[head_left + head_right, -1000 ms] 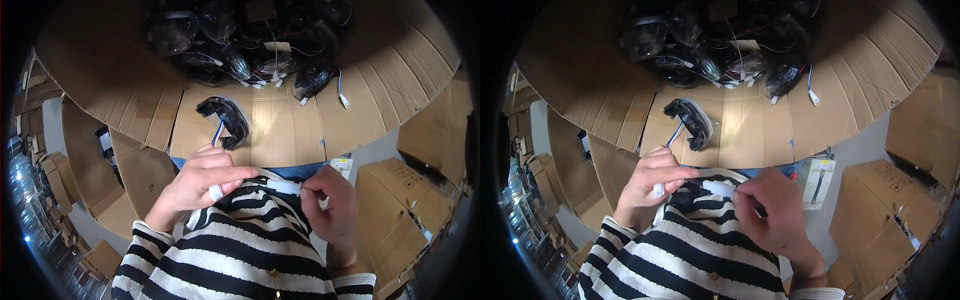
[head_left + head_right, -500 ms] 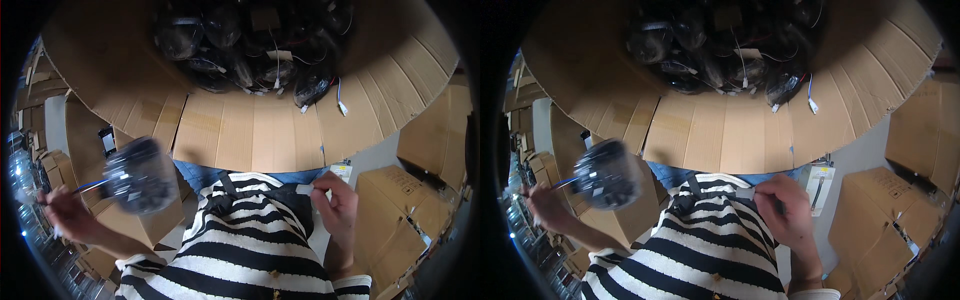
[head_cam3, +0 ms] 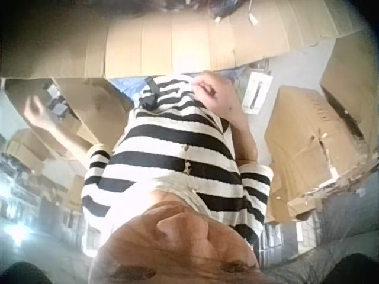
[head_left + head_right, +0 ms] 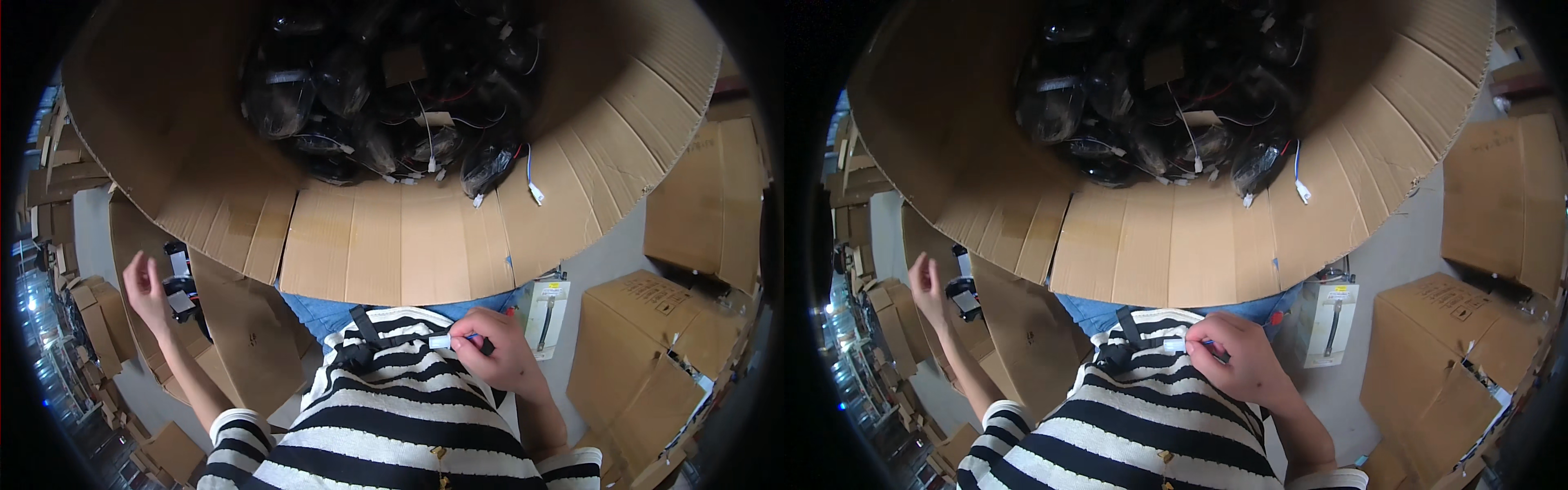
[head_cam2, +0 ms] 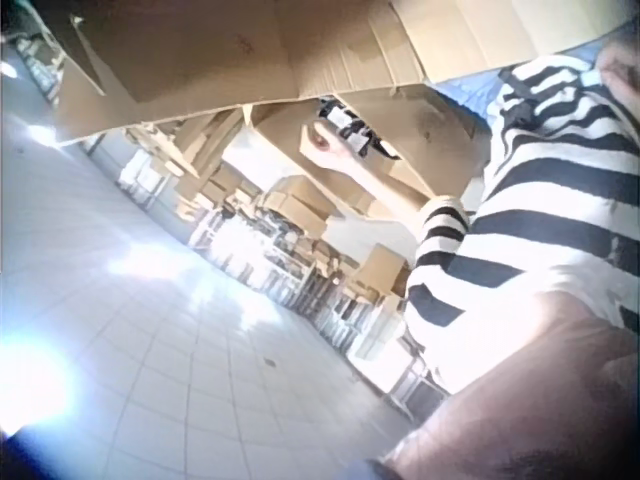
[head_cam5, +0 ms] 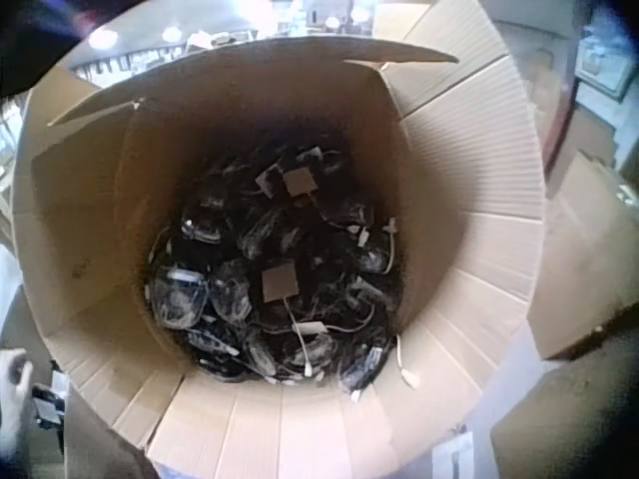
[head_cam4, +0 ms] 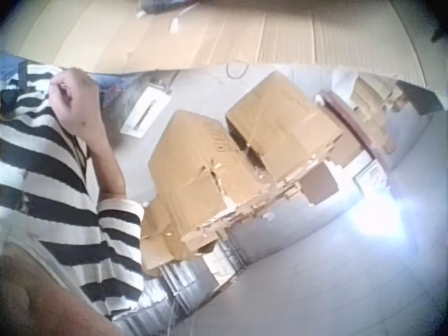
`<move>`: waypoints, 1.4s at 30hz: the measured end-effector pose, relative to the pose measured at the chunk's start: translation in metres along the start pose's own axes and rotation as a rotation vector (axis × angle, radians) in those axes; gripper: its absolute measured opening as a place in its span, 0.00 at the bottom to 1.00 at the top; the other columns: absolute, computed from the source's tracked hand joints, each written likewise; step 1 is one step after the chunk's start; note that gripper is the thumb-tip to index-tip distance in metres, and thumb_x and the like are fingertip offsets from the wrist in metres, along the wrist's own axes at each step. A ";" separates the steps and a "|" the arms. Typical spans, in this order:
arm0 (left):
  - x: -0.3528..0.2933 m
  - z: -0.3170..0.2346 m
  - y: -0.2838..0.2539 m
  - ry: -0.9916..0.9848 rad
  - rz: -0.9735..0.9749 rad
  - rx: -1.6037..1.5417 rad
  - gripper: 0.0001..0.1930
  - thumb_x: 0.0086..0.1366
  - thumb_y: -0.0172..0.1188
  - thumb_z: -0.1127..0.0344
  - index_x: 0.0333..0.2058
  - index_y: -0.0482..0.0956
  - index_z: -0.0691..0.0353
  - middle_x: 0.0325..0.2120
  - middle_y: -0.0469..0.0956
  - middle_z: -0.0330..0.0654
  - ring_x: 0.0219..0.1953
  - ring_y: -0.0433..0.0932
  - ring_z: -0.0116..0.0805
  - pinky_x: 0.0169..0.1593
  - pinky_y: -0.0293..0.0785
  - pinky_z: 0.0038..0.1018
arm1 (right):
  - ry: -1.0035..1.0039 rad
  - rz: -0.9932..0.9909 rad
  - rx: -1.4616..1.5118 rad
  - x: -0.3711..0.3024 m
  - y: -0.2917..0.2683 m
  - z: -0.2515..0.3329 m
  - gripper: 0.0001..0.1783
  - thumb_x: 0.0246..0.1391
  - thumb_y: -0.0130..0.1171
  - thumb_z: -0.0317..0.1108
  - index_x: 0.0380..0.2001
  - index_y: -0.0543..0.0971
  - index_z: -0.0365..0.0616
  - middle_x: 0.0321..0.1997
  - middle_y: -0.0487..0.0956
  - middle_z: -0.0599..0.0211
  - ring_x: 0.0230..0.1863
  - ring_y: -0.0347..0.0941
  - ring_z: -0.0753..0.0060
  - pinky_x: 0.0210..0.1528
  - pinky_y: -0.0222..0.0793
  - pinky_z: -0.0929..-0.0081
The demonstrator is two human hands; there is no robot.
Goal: The person sorts through a large cardboard box filled with car headlights and electronic components. They repeatedly pick up individual headlights, inspect the attached wiring and connectors, and place them back into the box. The person handles the items one at a time, manipulating the wires and plastic connectors with their hands.
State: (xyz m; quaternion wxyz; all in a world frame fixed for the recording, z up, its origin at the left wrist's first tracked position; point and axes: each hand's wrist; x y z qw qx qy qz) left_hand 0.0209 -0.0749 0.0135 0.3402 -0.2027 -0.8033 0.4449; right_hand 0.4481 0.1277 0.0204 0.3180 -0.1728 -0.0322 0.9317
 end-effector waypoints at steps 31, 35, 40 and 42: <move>-0.011 -0.252 0.108 -0.020 1.264 -1.263 0.21 0.61 0.41 0.61 0.53 0.58 0.61 0.27 0.65 0.35 0.25 0.63 0.20 0.27 0.62 0.14 | 0.044 0.040 0.062 0.010 0.008 0.010 0.01 0.41 0.52 0.24 0.21 0.71 0.40 0.17 0.67 0.72 0.16 0.57 0.83 0.19 0.51 0.84; -0.030 -0.242 0.095 0.273 1.270 -1.042 0.28 0.59 0.41 0.59 0.56 0.50 0.65 0.33 0.64 0.39 0.29 0.64 0.26 0.34 0.63 0.20 | 0.020 0.023 0.060 0.005 0.008 0.013 0.02 0.41 0.53 0.23 0.22 0.71 0.39 0.18 0.67 0.70 0.16 0.57 0.81 0.19 0.53 0.84; -0.044 -0.230 0.087 0.492 1.341 -1.067 0.23 0.60 0.45 0.60 0.52 0.57 0.64 0.38 0.65 0.47 0.38 0.65 0.40 0.44 0.62 0.27 | -0.011 0.000 0.027 -0.001 -0.002 0.024 0.03 0.40 0.52 0.21 0.23 0.72 0.38 0.19 0.68 0.69 0.17 0.60 0.82 0.20 0.55 0.86; -0.045 -0.229 0.082 0.452 1.352 -1.070 0.21 0.60 0.45 0.62 0.51 0.59 0.64 0.36 0.65 0.47 0.37 0.66 0.40 0.42 0.63 0.27 | 0.027 -0.083 0.116 -0.008 -0.013 0.025 0.03 0.40 0.51 0.20 0.23 0.72 0.37 0.19 0.69 0.68 0.18 0.61 0.82 0.20 0.56 0.86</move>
Point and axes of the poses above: each hand's wrist, its own x-axis towards the middle knuckle, its own y-axis out of the palm, z = x × y
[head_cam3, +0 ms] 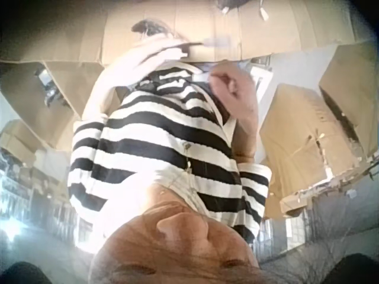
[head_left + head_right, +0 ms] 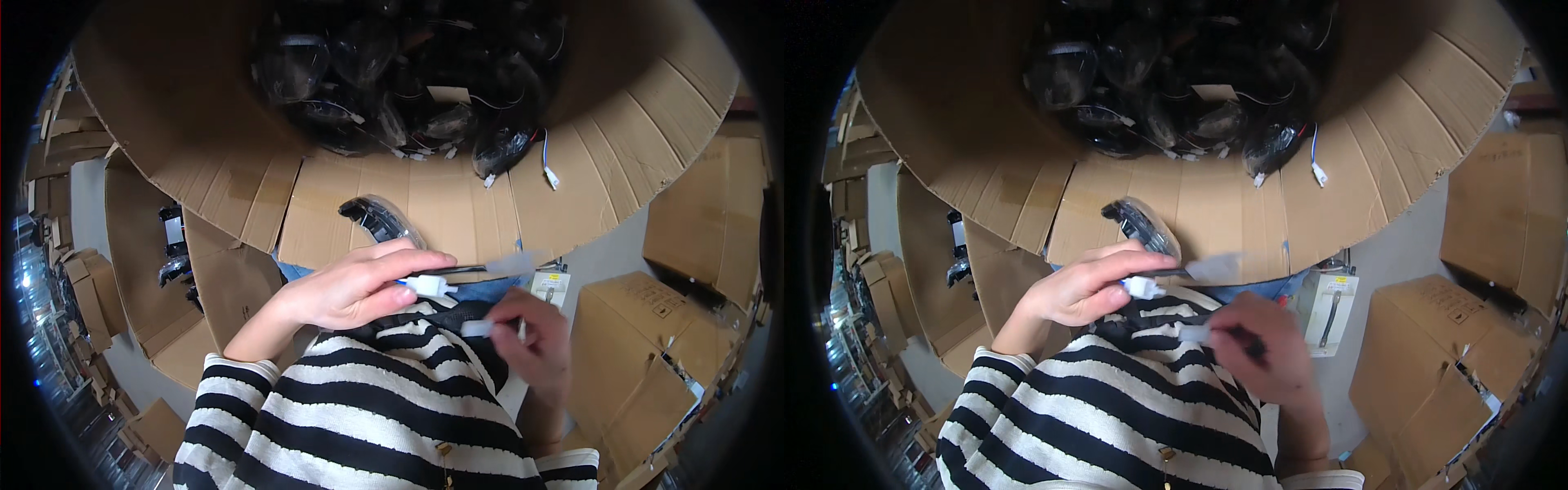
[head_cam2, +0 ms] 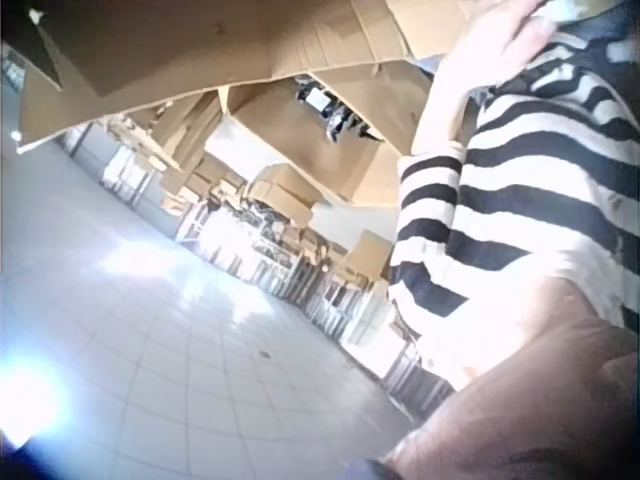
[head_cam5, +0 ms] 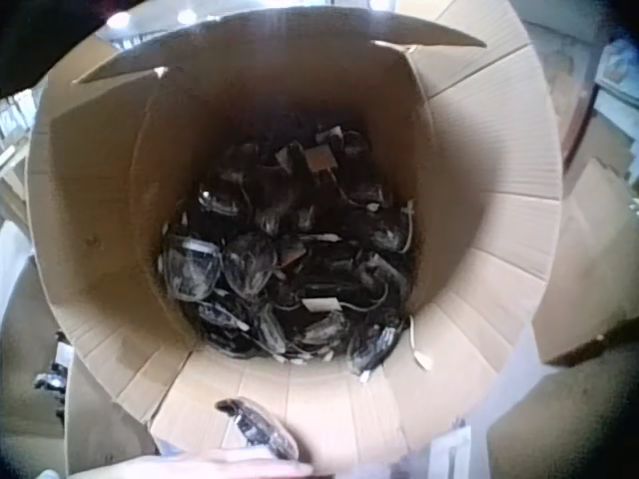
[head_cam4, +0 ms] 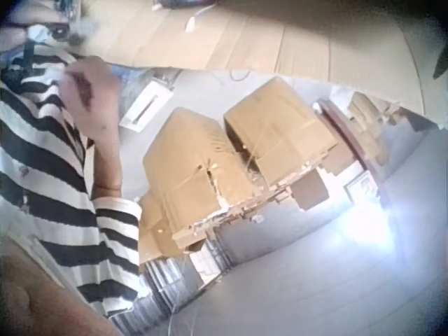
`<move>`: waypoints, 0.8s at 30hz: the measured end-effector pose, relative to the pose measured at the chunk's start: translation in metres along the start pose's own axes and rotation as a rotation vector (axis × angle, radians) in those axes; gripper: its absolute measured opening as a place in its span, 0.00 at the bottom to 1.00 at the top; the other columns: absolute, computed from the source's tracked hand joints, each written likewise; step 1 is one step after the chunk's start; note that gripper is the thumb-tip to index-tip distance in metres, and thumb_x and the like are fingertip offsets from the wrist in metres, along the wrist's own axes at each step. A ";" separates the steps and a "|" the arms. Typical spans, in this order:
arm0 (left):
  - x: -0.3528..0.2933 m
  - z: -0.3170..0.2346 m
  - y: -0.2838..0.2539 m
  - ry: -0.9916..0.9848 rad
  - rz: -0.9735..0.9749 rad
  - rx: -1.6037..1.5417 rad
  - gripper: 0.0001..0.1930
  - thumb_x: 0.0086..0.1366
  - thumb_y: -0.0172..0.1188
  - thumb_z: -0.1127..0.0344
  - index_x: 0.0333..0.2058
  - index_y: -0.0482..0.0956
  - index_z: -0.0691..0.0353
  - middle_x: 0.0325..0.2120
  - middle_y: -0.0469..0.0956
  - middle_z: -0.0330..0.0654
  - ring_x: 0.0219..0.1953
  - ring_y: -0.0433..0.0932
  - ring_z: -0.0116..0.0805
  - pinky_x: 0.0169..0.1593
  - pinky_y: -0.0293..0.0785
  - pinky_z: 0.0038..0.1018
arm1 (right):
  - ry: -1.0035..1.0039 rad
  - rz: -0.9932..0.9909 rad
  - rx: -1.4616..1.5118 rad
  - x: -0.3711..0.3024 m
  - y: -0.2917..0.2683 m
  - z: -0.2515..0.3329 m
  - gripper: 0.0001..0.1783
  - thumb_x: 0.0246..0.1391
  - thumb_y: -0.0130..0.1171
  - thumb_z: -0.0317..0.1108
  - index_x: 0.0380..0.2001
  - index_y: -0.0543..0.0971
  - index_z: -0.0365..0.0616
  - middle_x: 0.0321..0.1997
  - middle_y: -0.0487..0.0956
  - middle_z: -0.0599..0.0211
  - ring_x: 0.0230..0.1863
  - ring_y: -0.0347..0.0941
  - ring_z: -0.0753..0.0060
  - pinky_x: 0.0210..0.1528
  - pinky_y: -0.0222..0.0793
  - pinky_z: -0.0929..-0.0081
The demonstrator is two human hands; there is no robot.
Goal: The person sorts through a large cardboard box filled with car headlights and electronic components. They repeatedly pick up individual headlights, inspect the attached wiring and connectors, and place them back into the box. The person handles the items one at a time, manipulating the wires and plastic connectors with their hands.
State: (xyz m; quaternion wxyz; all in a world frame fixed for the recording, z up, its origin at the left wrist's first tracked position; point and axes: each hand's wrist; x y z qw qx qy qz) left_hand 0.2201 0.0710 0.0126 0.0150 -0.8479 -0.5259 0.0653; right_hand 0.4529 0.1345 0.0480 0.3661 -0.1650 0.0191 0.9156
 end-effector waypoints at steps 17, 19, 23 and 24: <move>0.008 0.018 0.019 0.347 0.187 -0.334 0.15 0.63 0.40 0.65 0.34 0.75 0.67 0.17 0.64 0.44 0.20 0.66 0.38 0.26 0.62 0.28 | -0.181 0.173 0.018 0.019 0.002 0.000 0.03 0.38 0.54 0.22 0.20 0.72 0.39 0.17 0.67 0.70 0.18 0.60 0.75 0.19 0.54 0.80; 0.008 0.020 0.017 0.327 0.226 -0.317 0.16 0.63 0.40 0.64 0.34 0.75 0.68 0.17 0.64 0.44 0.20 0.66 0.38 0.26 0.62 0.28 | -0.134 0.145 -0.043 0.016 0.004 0.003 0.03 0.38 0.54 0.22 0.19 0.71 0.40 0.16 0.66 0.69 0.18 0.61 0.73 0.19 0.54 0.78; 0.009 0.019 0.019 0.276 0.210 -0.333 0.17 0.64 0.39 0.64 0.32 0.75 0.68 0.17 0.65 0.44 0.19 0.67 0.37 0.26 0.63 0.26 | -0.211 0.000 -0.264 0.012 0.018 0.006 0.04 0.36 0.54 0.22 0.19 0.70 0.41 0.15 0.64 0.69 0.16 0.57 0.76 0.18 0.51 0.79; 0.009 0.021 0.021 0.246 0.194 -0.417 0.17 0.64 0.38 0.64 0.31 0.75 0.68 0.17 0.66 0.43 0.19 0.67 0.33 0.26 0.65 0.25 | -0.241 -0.037 -0.292 0.013 0.021 0.006 0.04 0.37 0.54 0.22 0.19 0.70 0.41 0.16 0.65 0.69 0.16 0.57 0.76 0.18 0.51 0.79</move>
Point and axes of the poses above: each hand's wrist, its own x-axis towards the middle knuckle, its own y-axis out of the palm, z = x × y
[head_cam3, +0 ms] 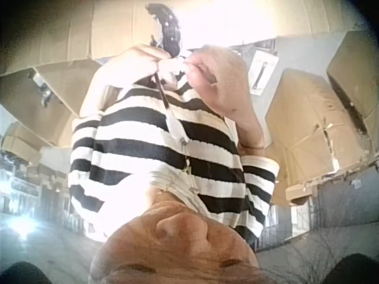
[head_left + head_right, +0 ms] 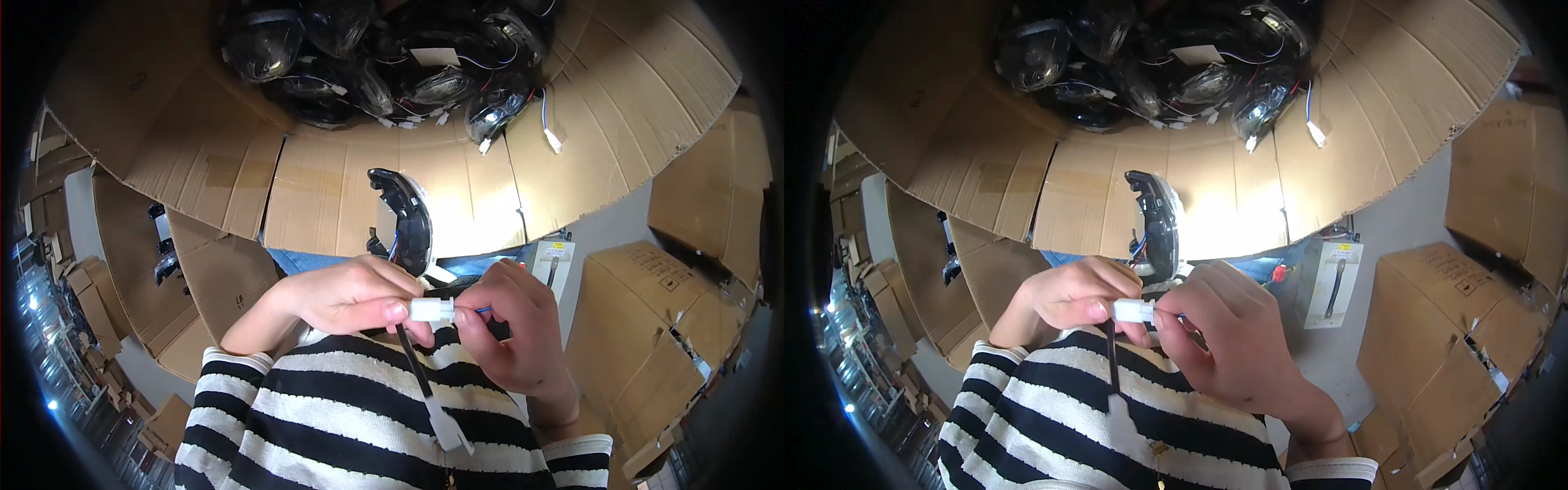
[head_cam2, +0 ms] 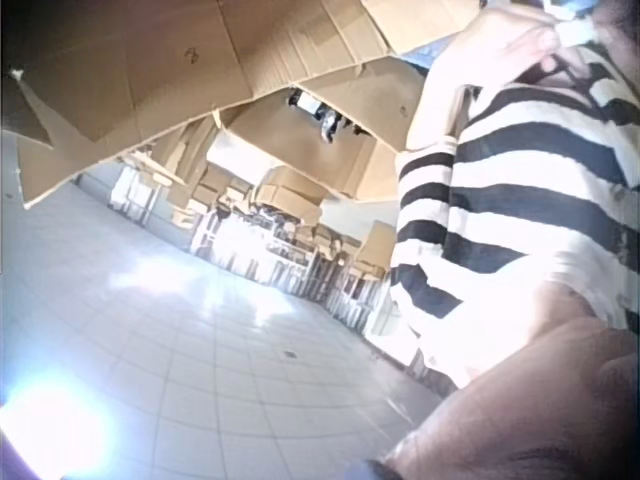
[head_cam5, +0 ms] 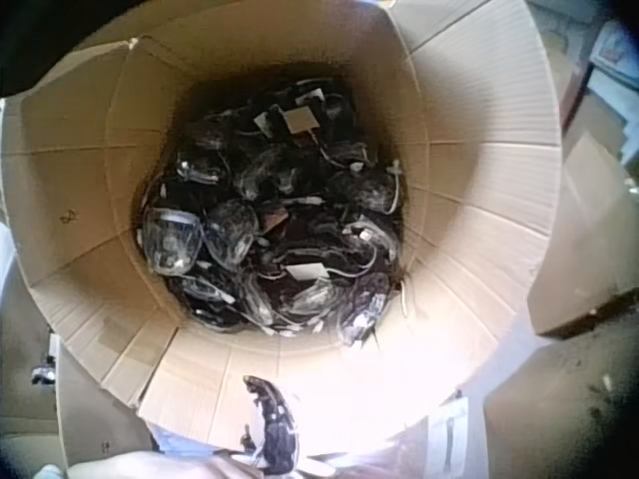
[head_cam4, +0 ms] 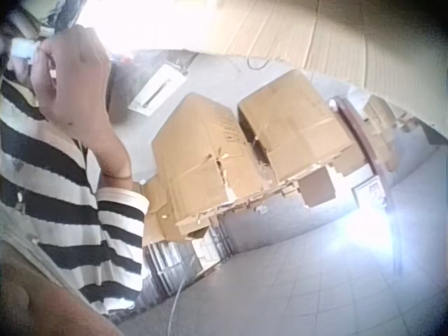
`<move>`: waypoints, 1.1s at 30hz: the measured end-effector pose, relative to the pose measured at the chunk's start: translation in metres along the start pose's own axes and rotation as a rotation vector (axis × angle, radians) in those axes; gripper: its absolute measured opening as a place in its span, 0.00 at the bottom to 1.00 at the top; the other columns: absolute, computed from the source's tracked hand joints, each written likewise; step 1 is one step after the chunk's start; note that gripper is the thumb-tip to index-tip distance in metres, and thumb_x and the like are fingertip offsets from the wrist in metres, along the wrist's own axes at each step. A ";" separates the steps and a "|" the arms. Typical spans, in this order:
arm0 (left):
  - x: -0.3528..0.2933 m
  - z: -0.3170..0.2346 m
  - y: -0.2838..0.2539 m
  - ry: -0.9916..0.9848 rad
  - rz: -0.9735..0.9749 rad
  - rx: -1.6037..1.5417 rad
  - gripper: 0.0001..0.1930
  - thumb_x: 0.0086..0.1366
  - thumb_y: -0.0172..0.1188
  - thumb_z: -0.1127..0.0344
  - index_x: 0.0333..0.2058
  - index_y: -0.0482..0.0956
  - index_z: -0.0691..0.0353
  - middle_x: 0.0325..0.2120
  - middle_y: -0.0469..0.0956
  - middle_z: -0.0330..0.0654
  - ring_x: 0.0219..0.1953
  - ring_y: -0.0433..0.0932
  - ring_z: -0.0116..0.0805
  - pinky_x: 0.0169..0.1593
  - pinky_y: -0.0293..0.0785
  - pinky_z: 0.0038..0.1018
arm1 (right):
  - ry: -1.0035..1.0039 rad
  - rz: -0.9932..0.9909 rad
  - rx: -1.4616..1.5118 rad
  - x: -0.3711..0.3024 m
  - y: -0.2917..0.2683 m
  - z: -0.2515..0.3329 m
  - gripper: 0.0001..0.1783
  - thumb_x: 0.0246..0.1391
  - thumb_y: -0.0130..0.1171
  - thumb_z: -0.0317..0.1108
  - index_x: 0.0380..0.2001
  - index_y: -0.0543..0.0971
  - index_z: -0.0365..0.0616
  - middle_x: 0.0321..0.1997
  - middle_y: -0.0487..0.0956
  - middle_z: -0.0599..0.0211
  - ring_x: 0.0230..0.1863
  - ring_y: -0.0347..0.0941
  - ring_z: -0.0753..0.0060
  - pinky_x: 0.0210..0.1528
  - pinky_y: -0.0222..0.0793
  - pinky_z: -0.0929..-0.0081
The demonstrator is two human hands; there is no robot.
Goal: The person sorts through a large cardboard box filled with car headlights and electronic components. They repeatedly pick up individual headlights, inspect the attached wiring and connectors, and place them back into the box. The person handles the items one at a time, manipulating the wires and plastic connectors with their hands.
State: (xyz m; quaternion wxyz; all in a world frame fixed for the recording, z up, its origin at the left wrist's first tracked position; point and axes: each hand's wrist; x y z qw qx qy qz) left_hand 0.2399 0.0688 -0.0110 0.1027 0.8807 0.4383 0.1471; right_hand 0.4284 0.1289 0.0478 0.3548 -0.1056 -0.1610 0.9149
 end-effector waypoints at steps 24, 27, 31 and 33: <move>-0.016 -0.025 -0.005 -0.160 -0.519 0.105 0.07 0.52 0.53 0.77 0.31 0.76 0.68 0.24 0.71 0.39 0.26 0.66 0.24 0.29 0.60 0.18 | -0.012 -0.086 0.311 -0.014 -0.034 0.006 0.07 0.31 0.55 0.17 0.21 0.72 0.36 0.22 0.71 0.62 0.24 0.63 0.72 0.26 0.57 0.81; -0.017 -0.023 -0.003 -0.118 -0.574 0.123 0.08 0.50 0.54 0.79 0.31 0.76 0.67 0.25 0.70 0.39 0.28 0.66 0.26 0.31 0.60 0.20 | 0.050 -0.061 0.457 -0.013 -0.028 0.007 0.06 0.33 0.54 0.17 0.21 0.72 0.36 0.23 0.70 0.63 0.24 0.63 0.73 0.26 0.56 0.82; -0.020 -0.021 -0.002 -0.094 -0.613 0.164 0.09 0.49 0.54 0.81 0.31 0.77 0.66 0.26 0.69 0.38 0.28 0.66 0.26 0.31 0.60 0.20 | 0.120 -0.040 0.561 -0.011 -0.023 0.010 0.05 0.36 0.53 0.18 0.21 0.71 0.36 0.23 0.68 0.65 0.24 0.62 0.76 0.25 0.55 0.83; -0.019 -0.021 -0.001 -0.085 -0.611 0.194 0.09 0.48 0.54 0.81 0.30 0.77 0.66 0.26 0.68 0.38 0.28 0.65 0.26 0.31 0.60 0.20 | 0.132 -0.062 0.581 -0.011 -0.021 0.009 0.04 0.37 0.53 0.18 0.21 0.71 0.36 0.23 0.68 0.66 0.24 0.61 0.77 0.24 0.55 0.83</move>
Point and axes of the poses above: each hand's wrist, its own x-axis towards the middle knuckle, its own y-axis out of the palm, z = x × y
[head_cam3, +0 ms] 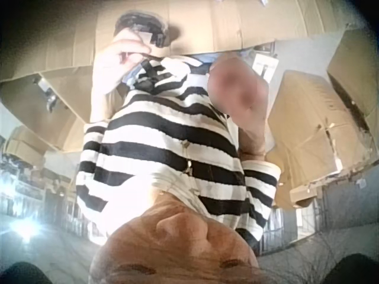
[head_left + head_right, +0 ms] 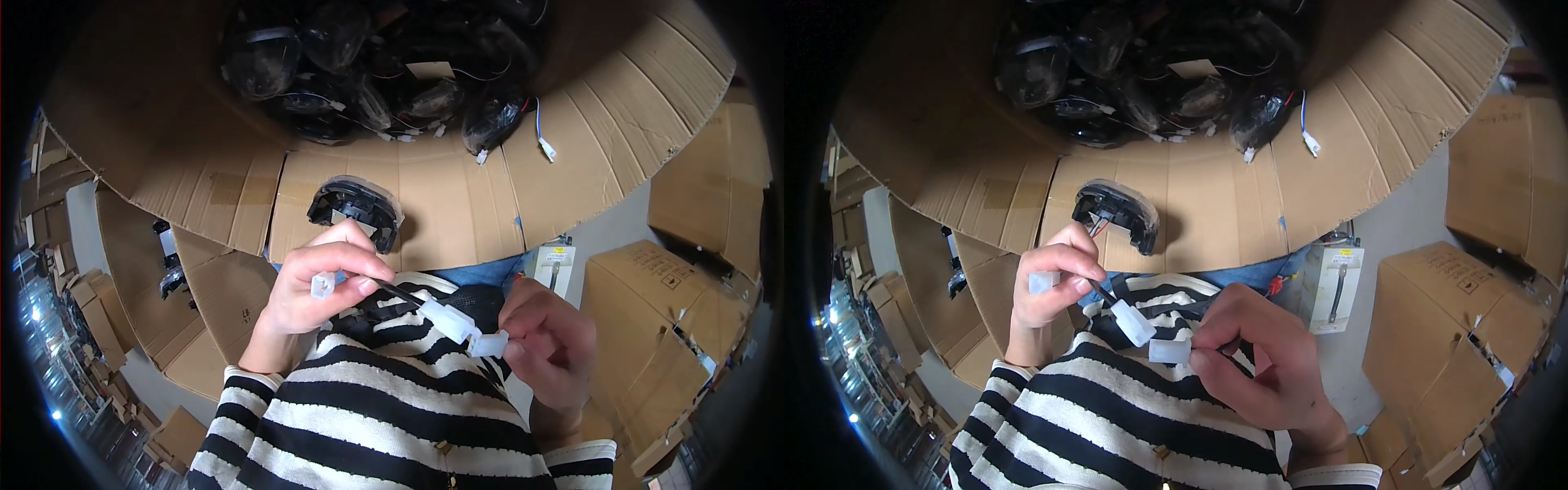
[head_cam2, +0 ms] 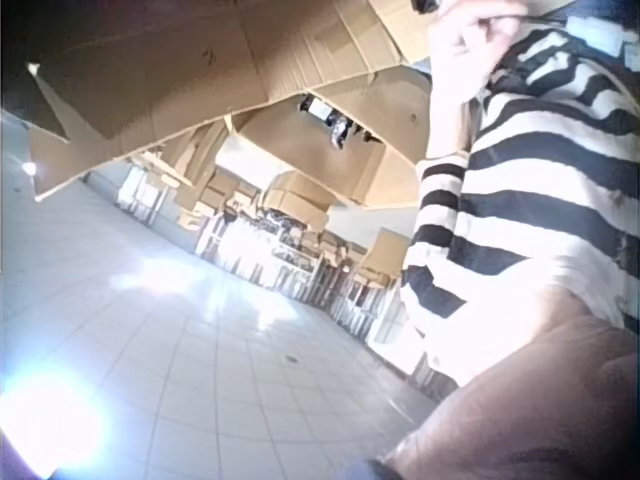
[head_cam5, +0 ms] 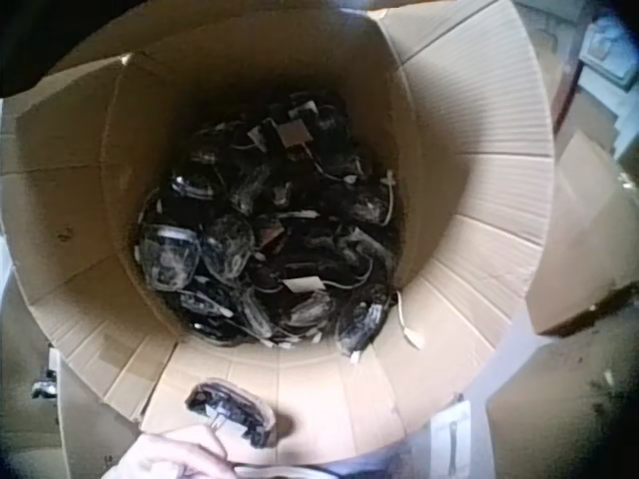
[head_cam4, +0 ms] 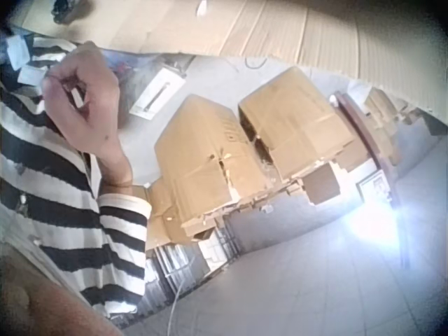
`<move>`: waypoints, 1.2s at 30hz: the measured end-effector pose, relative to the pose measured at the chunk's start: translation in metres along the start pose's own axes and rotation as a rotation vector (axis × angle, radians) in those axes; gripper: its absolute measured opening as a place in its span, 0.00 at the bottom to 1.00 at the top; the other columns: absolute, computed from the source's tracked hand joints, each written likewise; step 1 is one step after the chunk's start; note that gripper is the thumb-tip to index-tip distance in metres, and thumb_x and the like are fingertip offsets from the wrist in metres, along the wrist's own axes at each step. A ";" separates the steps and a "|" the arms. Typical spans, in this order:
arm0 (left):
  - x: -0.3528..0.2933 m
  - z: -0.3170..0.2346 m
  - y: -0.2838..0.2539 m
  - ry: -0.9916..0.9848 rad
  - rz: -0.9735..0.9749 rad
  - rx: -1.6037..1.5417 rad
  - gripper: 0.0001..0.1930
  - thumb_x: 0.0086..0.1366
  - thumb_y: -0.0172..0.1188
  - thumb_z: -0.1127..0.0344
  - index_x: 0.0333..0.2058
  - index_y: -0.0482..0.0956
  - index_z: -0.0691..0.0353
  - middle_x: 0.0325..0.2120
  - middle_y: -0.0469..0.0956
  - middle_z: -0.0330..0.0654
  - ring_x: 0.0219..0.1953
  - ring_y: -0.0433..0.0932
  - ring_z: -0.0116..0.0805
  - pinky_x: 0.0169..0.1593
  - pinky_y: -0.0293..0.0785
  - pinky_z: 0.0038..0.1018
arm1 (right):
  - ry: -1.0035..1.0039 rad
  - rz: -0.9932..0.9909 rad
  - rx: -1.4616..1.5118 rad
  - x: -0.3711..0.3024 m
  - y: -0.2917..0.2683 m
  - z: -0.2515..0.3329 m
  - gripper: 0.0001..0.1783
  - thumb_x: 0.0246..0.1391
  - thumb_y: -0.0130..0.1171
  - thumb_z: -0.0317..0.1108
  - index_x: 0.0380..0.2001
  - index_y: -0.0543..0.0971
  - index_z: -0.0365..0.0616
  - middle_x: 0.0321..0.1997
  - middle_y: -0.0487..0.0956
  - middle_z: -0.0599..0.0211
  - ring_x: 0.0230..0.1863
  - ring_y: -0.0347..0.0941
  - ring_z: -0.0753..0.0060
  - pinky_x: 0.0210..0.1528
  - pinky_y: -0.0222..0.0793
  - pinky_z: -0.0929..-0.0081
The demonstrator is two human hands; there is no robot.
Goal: The person sorts through a large cardboard box filled with car headlights and electronic components. They repeatedly pick up individual headlights, inspect the attached wiring and connectors, and place them back into the box. The person handles the items one at a time, manipulating the wires and plastic connectors with their hands.
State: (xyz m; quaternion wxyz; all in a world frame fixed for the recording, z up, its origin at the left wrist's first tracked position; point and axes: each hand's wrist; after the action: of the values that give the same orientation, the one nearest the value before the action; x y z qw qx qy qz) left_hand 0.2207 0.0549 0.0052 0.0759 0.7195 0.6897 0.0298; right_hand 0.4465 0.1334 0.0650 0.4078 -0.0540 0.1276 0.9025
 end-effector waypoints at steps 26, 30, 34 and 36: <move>-0.022 0.006 0.013 0.262 -0.251 0.590 0.13 0.39 0.60 0.75 0.29 0.79 0.59 0.22 0.65 0.37 0.24 0.64 0.28 0.27 0.59 0.21 | -0.072 -0.075 -0.469 0.001 -0.003 -0.010 0.05 0.34 0.54 0.18 0.18 0.69 0.38 0.18 0.66 0.65 0.19 0.61 0.73 0.19 0.55 0.82; -0.024 0.007 0.020 0.249 -0.333 0.548 0.13 0.41 0.58 0.79 0.30 0.79 0.61 0.24 0.64 0.39 0.23 0.64 0.26 0.25 0.60 0.17 | 0.045 -0.043 -0.261 -0.002 -0.001 -0.008 0.04 0.37 0.53 0.20 0.18 0.69 0.38 0.20 0.67 0.68 0.21 0.61 0.77 0.20 0.53 0.84; -0.023 0.009 0.017 0.234 -0.282 0.437 0.11 0.44 0.58 0.79 0.29 0.79 0.62 0.24 0.64 0.39 0.23 0.66 0.26 0.25 0.62 0.17 | 0.098 -0.013 -0.085 -0.003 -0.002 -0.010 0.03 0.40 0.52 0.21 0.19 0.70 0.38 0.21 0.67 0.70 0.22 0.60 0.80 0.21 0.52 0.85; -0.023 0.007 0.016 0.204 -0.269 0.398 0.10 0.44 0.58 0.78 0.29 0.79 0.62 0.24 0.64 0.39 0.23 0.66 0.26 0.25 0.62 0.18 | 0.101 0.025 -0.093 -0.002 -0.003 -0.009 0.03 0.40 0.52 0.21 0.19 0.69 0.38 0.21 0.66 0.71 0.22 0.60 0.81 0.21 0.52 0.85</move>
State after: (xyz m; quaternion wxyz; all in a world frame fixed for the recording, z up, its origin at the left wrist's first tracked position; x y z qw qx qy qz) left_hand 0.2370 0.0313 0.0019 -0.1335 0.6155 0.7755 -0.0443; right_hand 0.4497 0.1315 0.0567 0.3865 -0.1166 0.1067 0.9086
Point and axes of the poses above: each hand's wrist, its own x-axis towards the middle knuckle, its own y-axis out of the palm, z = x × y
